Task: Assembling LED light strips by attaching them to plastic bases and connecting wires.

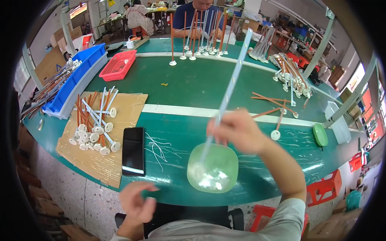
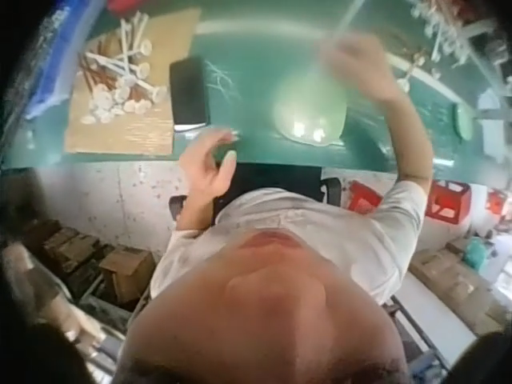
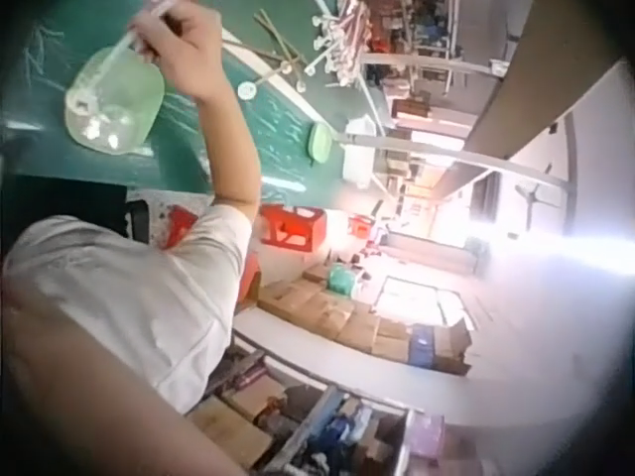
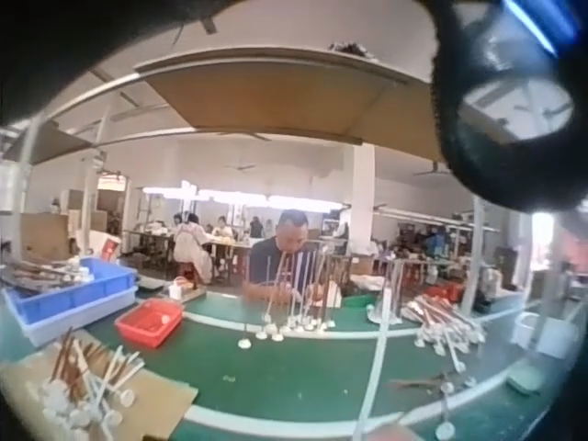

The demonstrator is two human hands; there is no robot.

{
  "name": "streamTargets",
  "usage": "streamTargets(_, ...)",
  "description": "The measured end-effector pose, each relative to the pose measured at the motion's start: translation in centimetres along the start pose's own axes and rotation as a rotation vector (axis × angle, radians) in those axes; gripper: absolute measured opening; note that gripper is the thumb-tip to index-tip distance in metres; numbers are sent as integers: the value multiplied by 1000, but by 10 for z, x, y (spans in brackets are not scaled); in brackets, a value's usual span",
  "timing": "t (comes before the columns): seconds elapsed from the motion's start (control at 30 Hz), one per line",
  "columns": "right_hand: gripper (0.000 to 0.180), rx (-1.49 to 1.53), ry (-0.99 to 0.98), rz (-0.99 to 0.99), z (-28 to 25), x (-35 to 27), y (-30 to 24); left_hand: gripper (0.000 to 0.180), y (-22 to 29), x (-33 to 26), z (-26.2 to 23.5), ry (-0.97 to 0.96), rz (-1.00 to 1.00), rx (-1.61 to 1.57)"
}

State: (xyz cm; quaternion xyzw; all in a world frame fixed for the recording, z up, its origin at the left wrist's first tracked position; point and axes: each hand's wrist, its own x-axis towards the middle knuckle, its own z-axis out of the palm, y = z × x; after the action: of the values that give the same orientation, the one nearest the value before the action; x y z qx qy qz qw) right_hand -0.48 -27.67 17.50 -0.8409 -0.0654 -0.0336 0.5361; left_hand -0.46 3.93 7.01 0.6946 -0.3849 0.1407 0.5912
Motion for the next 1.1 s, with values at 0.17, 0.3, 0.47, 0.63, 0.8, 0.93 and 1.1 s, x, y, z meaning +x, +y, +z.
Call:
streamTargets(0.17, 10, 128, -223, -110, 33, -88, -37, 59, 27, -3, 54, -728, -337, -1027)
streamTargets(0.3, 9, 233, -208, -80, 39, -111, -35, 52, 39, -16, 60, -924, -232, -891)
streamTargets(0.47, 11, 136, 281, -76, 68, -122, -14, 46, 44, -33, 52, -742, -574, -1135)
streamTargets(0.63, 19, -426, 378, -787, 110, -145, 10, 48, 42, -43, 64, -368, -687, -1201)
streamTargets(0.8, 24, -429, 450, -789, 142, -139, 23, 48, 40, -59, 62, -336, -693, -1153)
streamTargets(0.93, 24, -298, 432, -761, 147, -143, 31, 50, 24, -65, 50, -522, -737, -1049)
streamTargets(1.1, 30, -172, 366, -789, 147, -137, 34, 49, 21, -54, 47, -504, -666, -1153)
